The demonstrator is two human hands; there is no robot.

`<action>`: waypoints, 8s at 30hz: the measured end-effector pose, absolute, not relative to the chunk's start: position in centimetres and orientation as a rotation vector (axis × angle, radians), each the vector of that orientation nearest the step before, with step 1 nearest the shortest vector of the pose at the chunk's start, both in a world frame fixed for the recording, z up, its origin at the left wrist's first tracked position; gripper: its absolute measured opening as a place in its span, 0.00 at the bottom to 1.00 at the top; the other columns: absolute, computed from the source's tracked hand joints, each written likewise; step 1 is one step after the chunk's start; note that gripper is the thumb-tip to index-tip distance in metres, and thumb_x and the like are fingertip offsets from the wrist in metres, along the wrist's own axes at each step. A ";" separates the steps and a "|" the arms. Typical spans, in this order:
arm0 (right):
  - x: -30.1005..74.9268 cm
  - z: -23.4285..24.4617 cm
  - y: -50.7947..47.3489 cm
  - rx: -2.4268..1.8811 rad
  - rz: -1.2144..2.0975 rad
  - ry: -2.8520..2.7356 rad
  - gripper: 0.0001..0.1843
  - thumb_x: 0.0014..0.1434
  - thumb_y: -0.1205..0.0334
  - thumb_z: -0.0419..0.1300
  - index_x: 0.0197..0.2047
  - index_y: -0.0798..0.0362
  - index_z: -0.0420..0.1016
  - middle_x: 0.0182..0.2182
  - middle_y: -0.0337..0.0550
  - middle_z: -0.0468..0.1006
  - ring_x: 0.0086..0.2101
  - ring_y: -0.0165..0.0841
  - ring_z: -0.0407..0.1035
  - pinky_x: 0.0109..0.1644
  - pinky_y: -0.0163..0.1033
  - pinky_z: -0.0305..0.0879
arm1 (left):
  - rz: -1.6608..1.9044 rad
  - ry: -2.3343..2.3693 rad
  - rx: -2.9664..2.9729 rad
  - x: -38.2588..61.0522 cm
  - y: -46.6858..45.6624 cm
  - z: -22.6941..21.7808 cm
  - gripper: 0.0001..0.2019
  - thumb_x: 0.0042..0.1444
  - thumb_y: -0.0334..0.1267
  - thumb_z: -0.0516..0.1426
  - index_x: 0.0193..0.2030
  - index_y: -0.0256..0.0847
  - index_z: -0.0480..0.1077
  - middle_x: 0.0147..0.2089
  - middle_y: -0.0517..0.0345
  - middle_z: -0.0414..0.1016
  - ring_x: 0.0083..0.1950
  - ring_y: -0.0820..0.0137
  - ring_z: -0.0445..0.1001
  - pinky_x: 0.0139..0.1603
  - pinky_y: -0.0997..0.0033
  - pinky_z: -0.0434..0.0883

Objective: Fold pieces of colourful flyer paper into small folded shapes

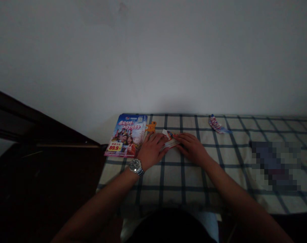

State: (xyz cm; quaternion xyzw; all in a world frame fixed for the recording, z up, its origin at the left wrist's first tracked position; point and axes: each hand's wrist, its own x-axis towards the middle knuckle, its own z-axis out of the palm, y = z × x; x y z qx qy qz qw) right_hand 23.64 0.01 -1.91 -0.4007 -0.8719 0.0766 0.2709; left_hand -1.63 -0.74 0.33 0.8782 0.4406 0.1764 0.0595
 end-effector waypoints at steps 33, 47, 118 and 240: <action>23.8 -1.5 -0.2 -0.963 0.366 -2.376 0.23 0.68 0.59 0.62 0.64 0.45 0.72 0.60 0.50 0.76 0.60 0.44 0.71 0.64 0.55 0.72 | 0.600 1.123 2.675 -1.8 -0.2 -0.2 0.17 0.71 0.44 0.53 0.63 0.48 0.71 0.63 0.52 0.72 0.66 0.59 0.67 0.73 0.47 0.60; 23.3 -2.6 0.2 -1.009 0.341 -2.304 0.13 0.69 0.63 0.59 0.56 0.48 0.78 0.55 0.48 0.79 0.55 0.42 0.74 0.60 0.53 0.73 | 0.651 1.156 2.638 -1.7 -0.3 -0.2 0.18 0.68 0.48 0.57 0.61 0.47 0.73 0.61 0.51 0.72 0.63 0.57 0.68 0.70 0.46 0.64; 22.6 -2.2 0.1 -1.078 0.229 -2.311 0.13 0.69 0.59 0.60 0.56 0.45 0.77 0.54 0.47 0.80 0.56 0.43 0.71 0.63 0.56 0.67 | 0.594 1.077 2.658 -1.5 -0.2 -0.1 0.22 0.69 0.39 0.56 0.68 0.48 0.66 0.65 0.53 0.71 0.66 0.59 0.66 0.72 0.48 0.61; 23.3 -2.6 0.0 -1.089 0.209 -2.403 0.18 0.70 0.58 0.58 0.62 0.44 0.75 0.63 0.51 0.70 0.60 0.47 0.67 0.64 0.58 0.68 | 0.558 1.148 2.649 -1.6 -0.9 -0.1 0.17 0.71 0.42 0.53 0.62 0.42 0.68 0.62 0.48 0.71 0.62 0.57 0.70 0.65 0.50 0.70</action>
